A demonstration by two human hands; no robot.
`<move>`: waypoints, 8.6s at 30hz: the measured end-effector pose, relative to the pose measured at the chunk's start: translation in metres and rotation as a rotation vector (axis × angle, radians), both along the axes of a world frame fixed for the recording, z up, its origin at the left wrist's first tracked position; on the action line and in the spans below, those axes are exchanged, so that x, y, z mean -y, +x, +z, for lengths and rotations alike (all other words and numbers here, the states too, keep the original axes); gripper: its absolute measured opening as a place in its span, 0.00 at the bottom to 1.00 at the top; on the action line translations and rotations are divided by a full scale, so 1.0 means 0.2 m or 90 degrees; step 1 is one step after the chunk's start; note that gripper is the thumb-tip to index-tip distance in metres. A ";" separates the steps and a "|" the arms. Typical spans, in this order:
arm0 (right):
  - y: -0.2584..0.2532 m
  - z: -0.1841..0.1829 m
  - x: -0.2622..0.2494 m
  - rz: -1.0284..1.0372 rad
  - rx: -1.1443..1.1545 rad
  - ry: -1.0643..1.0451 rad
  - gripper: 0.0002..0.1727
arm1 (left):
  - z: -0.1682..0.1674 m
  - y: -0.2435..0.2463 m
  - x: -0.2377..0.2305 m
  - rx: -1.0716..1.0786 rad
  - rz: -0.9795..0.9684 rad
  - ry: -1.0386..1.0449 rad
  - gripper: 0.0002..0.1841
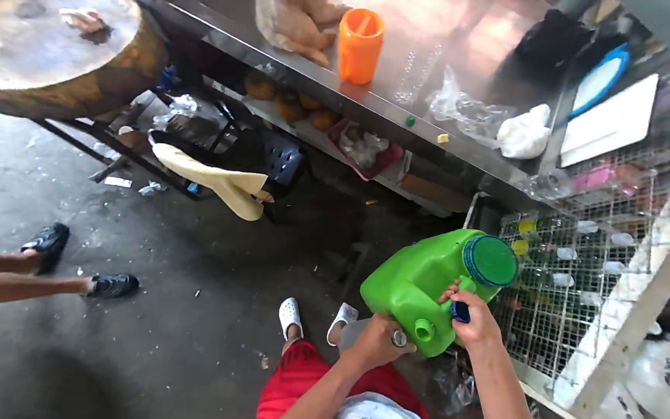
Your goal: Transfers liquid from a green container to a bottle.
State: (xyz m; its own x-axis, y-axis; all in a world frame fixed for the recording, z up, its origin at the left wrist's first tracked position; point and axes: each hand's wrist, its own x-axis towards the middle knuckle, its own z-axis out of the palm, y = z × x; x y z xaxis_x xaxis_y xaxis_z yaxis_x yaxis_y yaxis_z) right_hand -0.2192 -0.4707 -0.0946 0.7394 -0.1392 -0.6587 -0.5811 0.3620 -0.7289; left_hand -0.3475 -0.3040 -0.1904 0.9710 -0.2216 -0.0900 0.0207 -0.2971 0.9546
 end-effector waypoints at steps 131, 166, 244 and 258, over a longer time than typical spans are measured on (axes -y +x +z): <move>-0.62 -0.33 -0.26 0.060 0.420 -0.225 0.15 | -0.29 -0.69 -0.02 0.014 0.064 0.033 0.13; -1.09 -0.54 -0.52 0.032 0.536 -0.397 0.09 | -0.50 -0.76 -0.26 -0.024 -0.119 0.120 0.21; -1.46 -0.87 -0.66 0.050 0.686 -0.369 0.15 | -0.74 -1.01 -0.42 -0.107 -0.172 0.127 0.18; -1.50 -0.91 -0.65 0.056 0.709 -0.326 0.16 | -0.79 -1.05 -0.40 -0.078 -0.172 0.129 0.17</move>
State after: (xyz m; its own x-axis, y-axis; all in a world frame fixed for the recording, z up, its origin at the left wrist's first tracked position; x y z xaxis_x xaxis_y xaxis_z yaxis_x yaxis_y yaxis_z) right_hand -0.5202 -0.3416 -0.2762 0.8834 -0.1171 0.4537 0.4407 -0.1214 -0.8894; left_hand -0.5581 -0.2249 -0.3489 0.8587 -0.4350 -0.2709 0.0264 -0.4903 0.8711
